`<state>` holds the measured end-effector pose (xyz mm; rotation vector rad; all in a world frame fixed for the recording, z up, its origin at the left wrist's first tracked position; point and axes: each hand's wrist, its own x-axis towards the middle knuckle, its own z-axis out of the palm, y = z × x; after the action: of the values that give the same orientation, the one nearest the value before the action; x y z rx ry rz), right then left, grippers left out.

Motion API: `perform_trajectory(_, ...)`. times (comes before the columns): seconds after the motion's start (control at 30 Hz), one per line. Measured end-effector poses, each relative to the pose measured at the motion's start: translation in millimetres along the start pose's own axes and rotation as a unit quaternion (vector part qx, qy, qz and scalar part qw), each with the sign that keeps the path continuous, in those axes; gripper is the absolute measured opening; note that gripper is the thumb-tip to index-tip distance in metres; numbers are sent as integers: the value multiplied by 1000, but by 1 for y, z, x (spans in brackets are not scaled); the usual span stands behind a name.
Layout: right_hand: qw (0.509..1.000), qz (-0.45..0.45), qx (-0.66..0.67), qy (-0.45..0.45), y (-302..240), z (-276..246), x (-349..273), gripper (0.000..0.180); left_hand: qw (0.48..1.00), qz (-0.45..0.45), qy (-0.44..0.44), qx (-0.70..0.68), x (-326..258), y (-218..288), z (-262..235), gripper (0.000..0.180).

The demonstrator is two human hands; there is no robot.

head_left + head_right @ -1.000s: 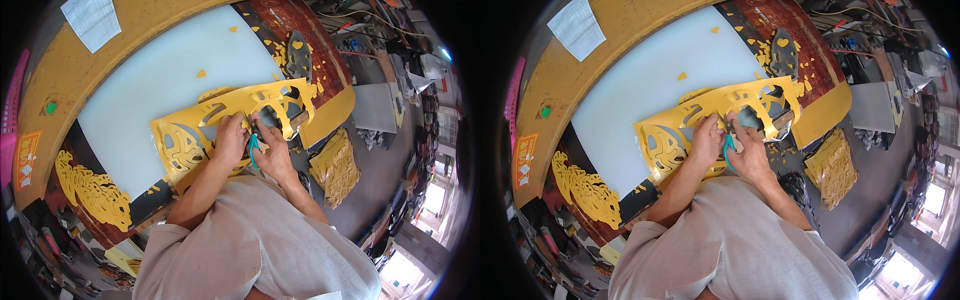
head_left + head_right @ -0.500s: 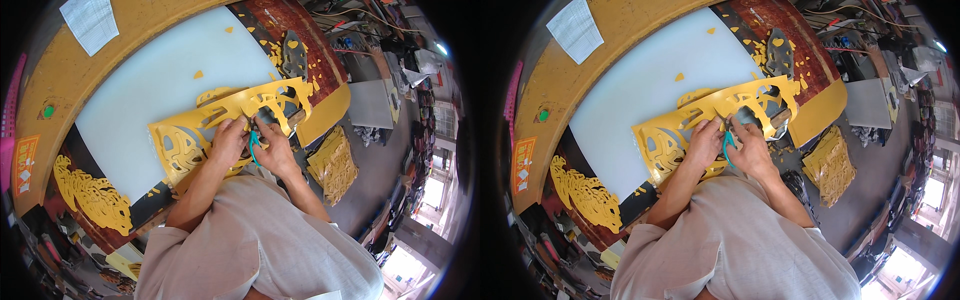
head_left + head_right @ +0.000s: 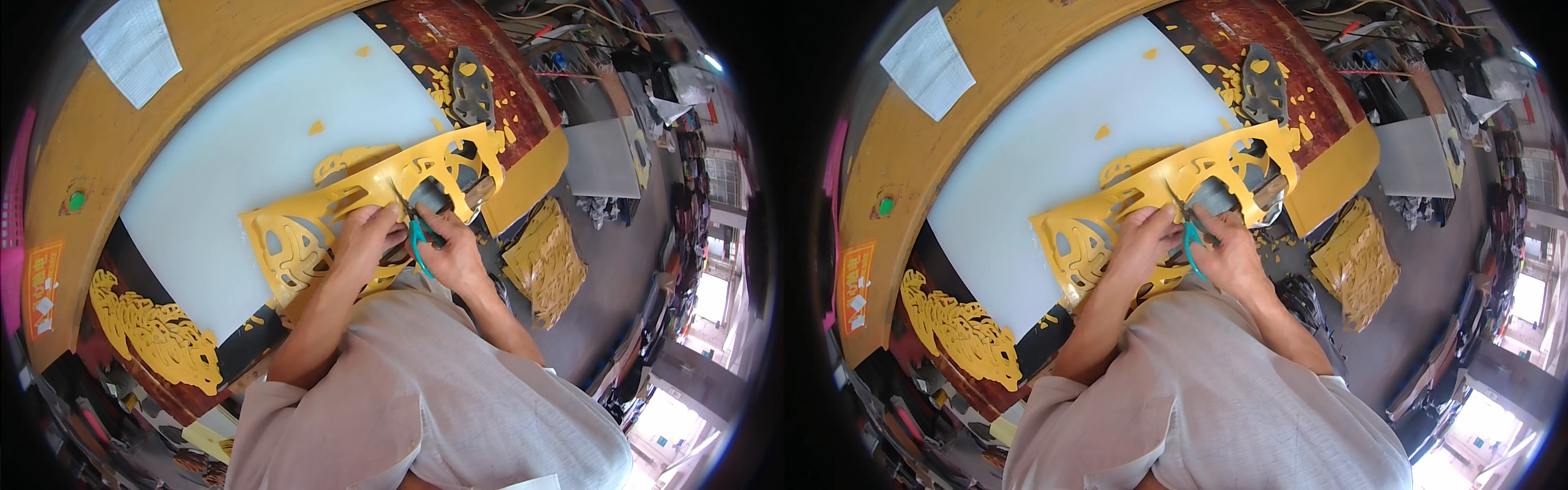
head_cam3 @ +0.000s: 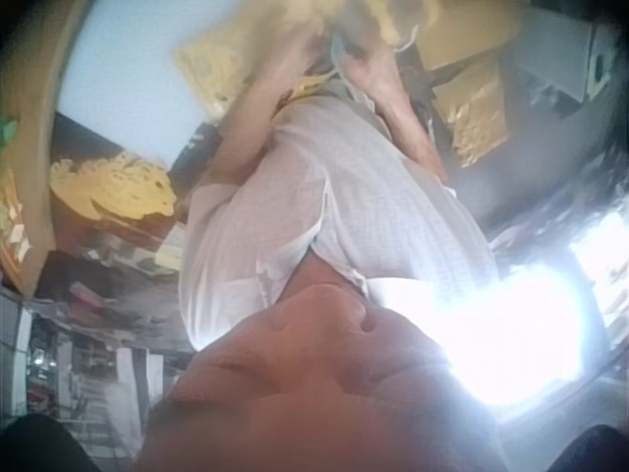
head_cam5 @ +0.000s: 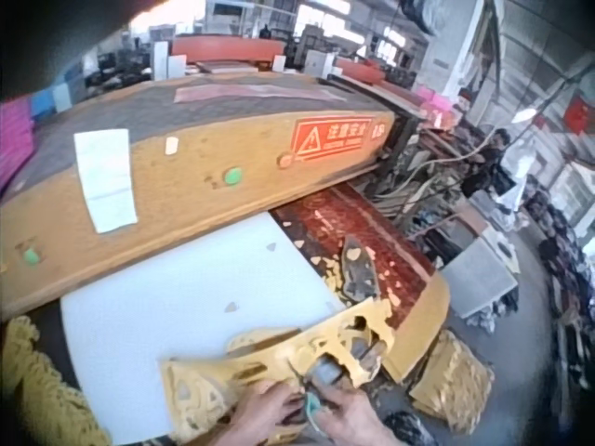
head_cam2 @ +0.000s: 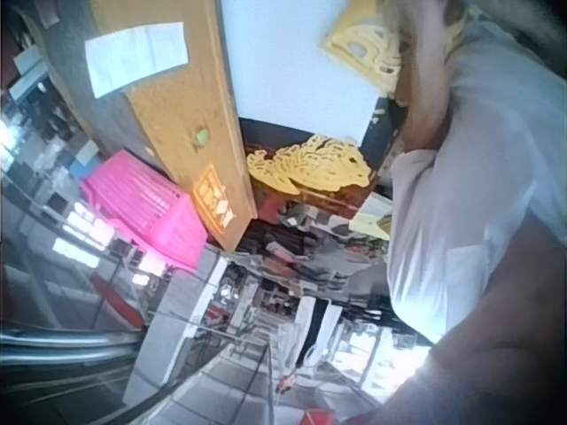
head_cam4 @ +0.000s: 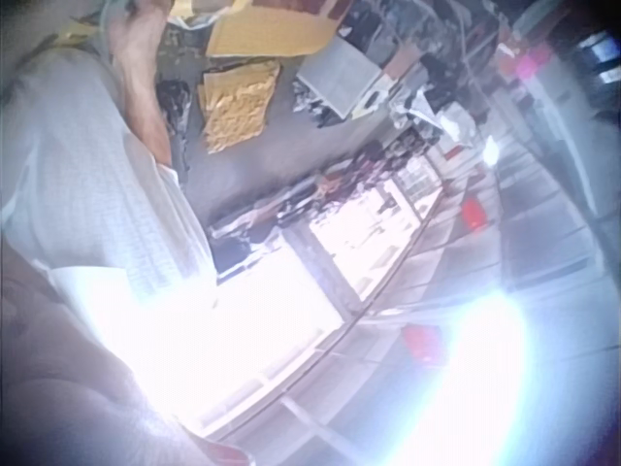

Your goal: The person trims the edges of a yellow plastic cutout using scissors. They rotate the piece and make small cuts to refine the shape, then place the trimmed piece on the table.

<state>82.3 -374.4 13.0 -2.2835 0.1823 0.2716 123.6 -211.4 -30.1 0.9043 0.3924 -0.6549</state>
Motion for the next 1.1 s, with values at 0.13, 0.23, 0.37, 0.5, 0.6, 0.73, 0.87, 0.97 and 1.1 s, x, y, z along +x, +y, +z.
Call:
perform_trajectory(0.13,1000,12,-10,2,-3,1,-6,54,901,35,55,429,-43,56,-9,30)
perform_trajectory(0.23,1000,5,-12,3,-4,2,-7,54,783,189,107,583,-30,89,-19,32)
perform_trajectory(0.37,1000,-19,13,18,0,8,-8,57,848,203,-45,487,22,92,-30,44)
perform_trajectory(0.5,997,-40,62,30,8,17,-10,62,922,37,-128,365,43,78,-38,45)
perform_trajectory(0.6,996,-49,73,31,12,21,-10,65,928,-24,-159,337,47,77,-40,45)
perform_trajectory(0.73,996,-33,78,28,12,21,-10,64,941,-109,-161,277,47,77,-42,44)
perform_trajectory(0.87,995,-31,91,29,9,20,-9,64,969,-122,-141,163,46,66,-40,44)
perform_trajectory(0.97,993,-5,117,15,6,18,-9,65,974,-111,-134,142,45,62,-37,44)
perform_trajectory(1.1,988,29,155,-3,1,11,-9,63,980,-103,-121,118,41,61,-32,44)
